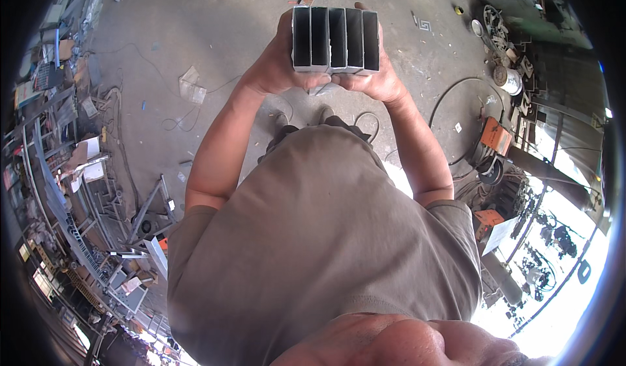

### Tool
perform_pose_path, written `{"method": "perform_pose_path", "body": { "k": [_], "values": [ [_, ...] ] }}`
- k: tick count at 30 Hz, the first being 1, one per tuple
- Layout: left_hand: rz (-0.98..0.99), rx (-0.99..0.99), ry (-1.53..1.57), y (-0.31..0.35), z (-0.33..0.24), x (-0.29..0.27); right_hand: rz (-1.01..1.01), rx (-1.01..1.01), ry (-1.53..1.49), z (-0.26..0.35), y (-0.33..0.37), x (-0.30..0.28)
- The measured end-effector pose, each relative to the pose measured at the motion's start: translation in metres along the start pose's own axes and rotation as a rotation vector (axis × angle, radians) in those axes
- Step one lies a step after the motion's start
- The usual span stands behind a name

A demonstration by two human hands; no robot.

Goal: The person assembles a metal frame by placing rectangular aluminum profiles into a larger frame structure and tack-welding them in place. They repeatedly position and weld multiple profiles, then gather and stack the finished pieces.

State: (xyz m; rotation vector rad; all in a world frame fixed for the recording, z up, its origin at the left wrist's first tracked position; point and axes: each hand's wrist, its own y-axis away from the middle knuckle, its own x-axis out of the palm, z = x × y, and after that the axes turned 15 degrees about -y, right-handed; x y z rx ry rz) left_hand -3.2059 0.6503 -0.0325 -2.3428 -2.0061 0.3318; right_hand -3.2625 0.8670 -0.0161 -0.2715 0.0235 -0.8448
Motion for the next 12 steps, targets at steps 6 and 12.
{"method": "perform_pose_path", "body": {
  "k": [6,12],
  "values": [
    [0.000,-0.014,0.023,0.000,0.002,-0.004,-0.051,-0.021,0.030,-0.012,0.002,-0.001],
    [0.038,-0.004,0.020,-0.003,0.002,-0.011,-0.026,-0.057,-0.008,-0.016,0.002,-0.002]
  ]
}}
